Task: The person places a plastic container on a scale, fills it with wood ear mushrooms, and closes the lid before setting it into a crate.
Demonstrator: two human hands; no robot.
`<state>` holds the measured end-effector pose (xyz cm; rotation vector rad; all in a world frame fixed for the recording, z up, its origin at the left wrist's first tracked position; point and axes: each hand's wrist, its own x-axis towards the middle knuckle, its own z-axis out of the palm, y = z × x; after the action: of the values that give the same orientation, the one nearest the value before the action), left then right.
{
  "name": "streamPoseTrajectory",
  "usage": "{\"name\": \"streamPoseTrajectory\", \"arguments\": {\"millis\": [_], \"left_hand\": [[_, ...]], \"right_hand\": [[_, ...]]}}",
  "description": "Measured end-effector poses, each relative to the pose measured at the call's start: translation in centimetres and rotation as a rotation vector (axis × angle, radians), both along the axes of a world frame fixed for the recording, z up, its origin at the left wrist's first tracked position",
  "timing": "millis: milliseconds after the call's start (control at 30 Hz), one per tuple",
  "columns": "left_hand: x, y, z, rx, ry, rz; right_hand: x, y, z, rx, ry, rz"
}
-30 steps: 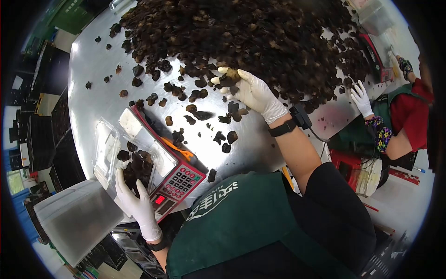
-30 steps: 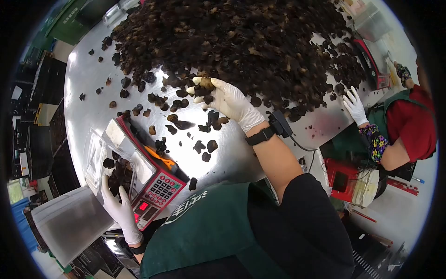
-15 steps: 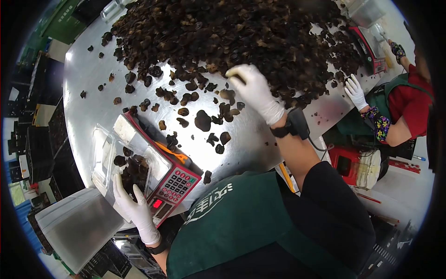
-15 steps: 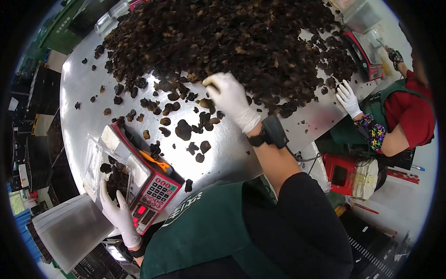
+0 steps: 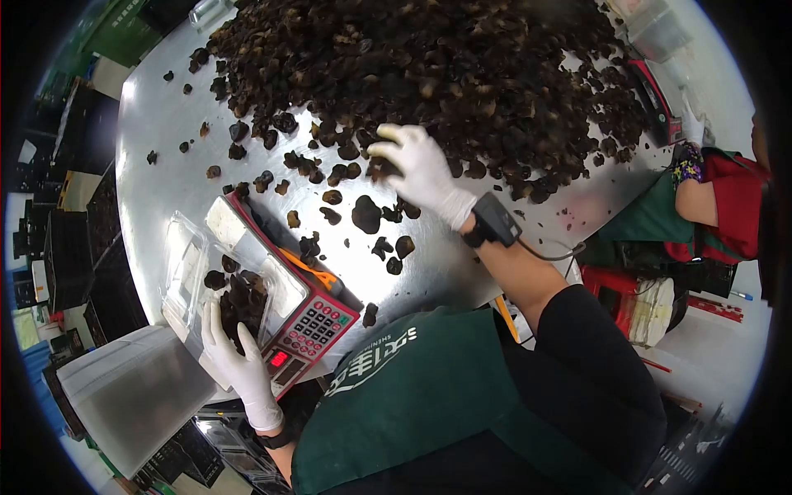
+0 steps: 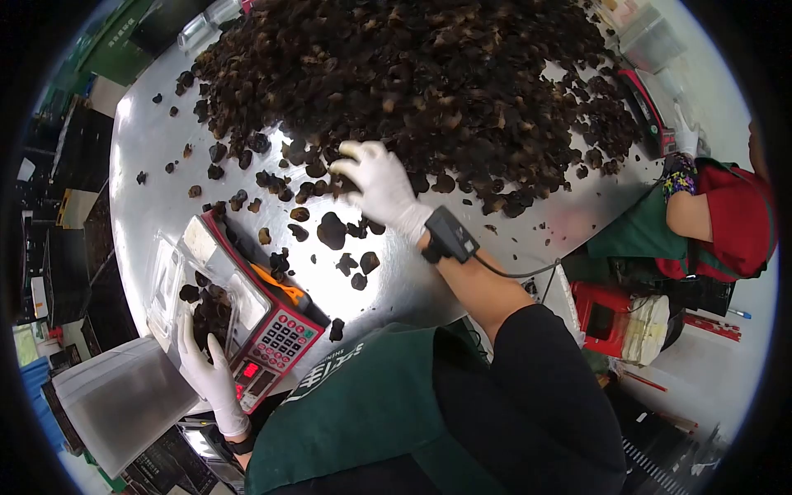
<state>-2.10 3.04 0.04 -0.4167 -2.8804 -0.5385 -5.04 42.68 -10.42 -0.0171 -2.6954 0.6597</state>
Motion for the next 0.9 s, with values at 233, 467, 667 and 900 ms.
{"name": "streamPoseTrajectory", "arguments": {"millis": [233, 467, 667, 900], "left_hand": [[0.1, 0.2, 0.1, 0.044, -0.013, 0.069], [3.7, 3.8, 8.8, 0.875, -0.158, -0.417], [4.0, 7.8, 13.4, 1.149, -0.507, -1.222], [3.2, 8.1, 13.2, 1.1, -0.536, -1.301]], "right_hand": [[4.2, -2.2, 0.7, -0.177, -0.189, 0.101], [1.7, 5.8, 1.8, 0.096, 0.123, -0.17], [-3.0, 5.4, -0.8, 0.198, -0.125, -0.182], [0.6, 3.5, 0.3, -0.073, -0.022, -0.054]]}}
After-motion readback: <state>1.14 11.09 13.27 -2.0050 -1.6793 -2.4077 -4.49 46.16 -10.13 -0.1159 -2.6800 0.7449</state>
